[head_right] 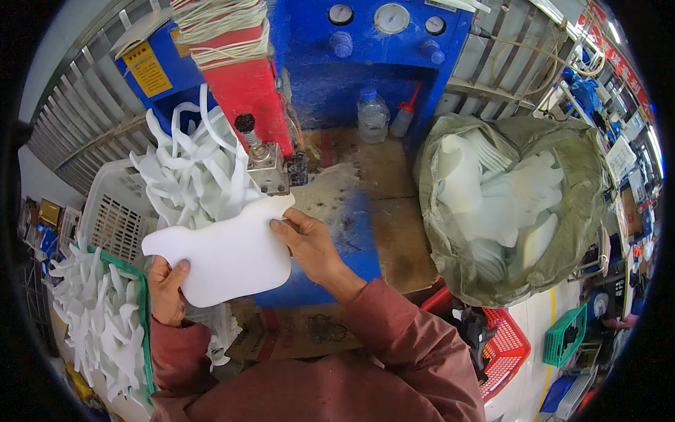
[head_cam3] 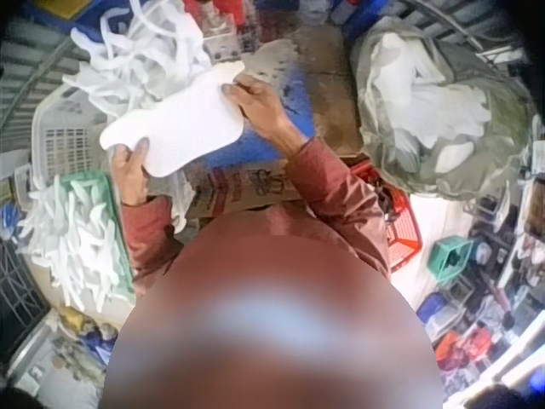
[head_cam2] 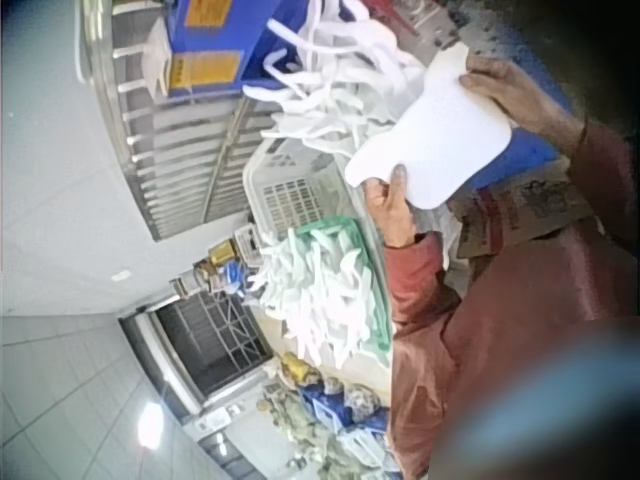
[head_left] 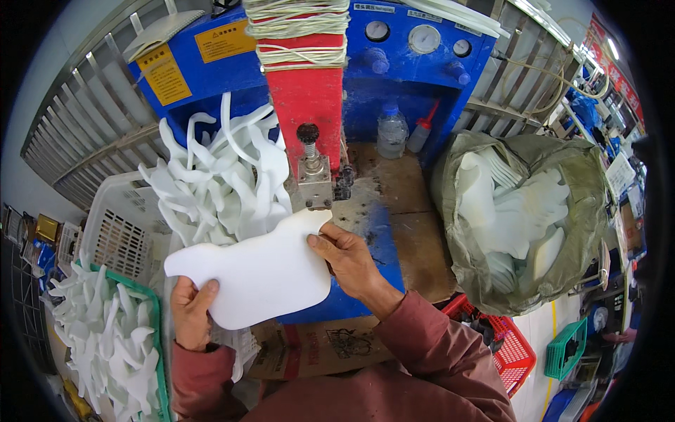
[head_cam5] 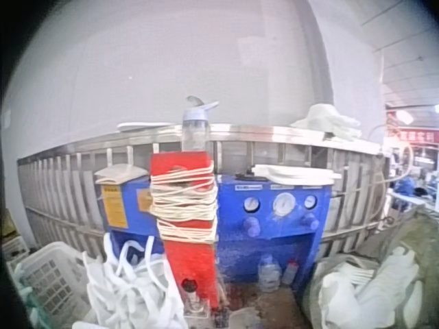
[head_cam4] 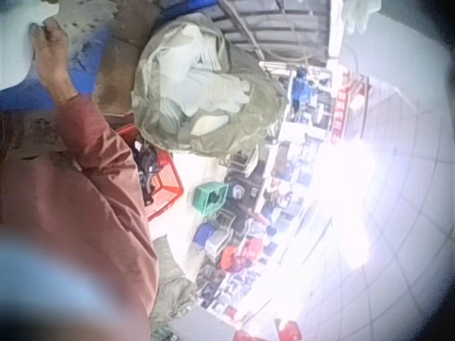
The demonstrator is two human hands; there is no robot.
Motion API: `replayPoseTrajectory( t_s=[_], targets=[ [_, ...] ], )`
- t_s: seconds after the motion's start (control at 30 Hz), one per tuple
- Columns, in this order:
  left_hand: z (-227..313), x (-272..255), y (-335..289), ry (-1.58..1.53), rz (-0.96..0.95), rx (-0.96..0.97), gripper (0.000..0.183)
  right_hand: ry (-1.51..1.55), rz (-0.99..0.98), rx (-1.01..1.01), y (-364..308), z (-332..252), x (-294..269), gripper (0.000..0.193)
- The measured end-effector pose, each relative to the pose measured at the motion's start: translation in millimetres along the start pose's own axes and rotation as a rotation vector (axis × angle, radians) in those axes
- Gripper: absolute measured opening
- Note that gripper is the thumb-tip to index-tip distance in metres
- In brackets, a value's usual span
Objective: The person repeatedly picks white foam pieces from a large sack, places them under a press to trim edges, and then removes and discards the trimmed pieces. The cycle repeats with each piece handled individually.
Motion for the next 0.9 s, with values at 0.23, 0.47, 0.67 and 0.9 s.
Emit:
replayPoseTrajectory(
  t_s=[0.23,0.47,0.67,0.9],
  targets=[
    [5,10,5,0.001,-0.045,0.001,0.047,-0.010,0.041,-0.010,-1,-3,-4,0.028],
    [-2,30,13,0.002,-0.099,-0.103,0.045,-0.032,0.060,-0.117,7,-14,-23,0.028],
    [-6,49,21,-0.007,-0.212,-0.191,0.045,-0.025,0.122,-0.129,12,-26,-42,0.029],
    [-8,76,30,0.072,-0.267,-0.224,0.044,-0.018,0.165,-0.181,15,-41,-60,0.031]
  ],
)
Point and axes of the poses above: each hand's wrist, its own y-axis towards the middle knuckle, its own x-axis out of the palm, z = x × y, the point moved 7 cm from there along y, towards the middle knuckle, and after that the axes turned 15 degrees about z, right-handed, at the moved point
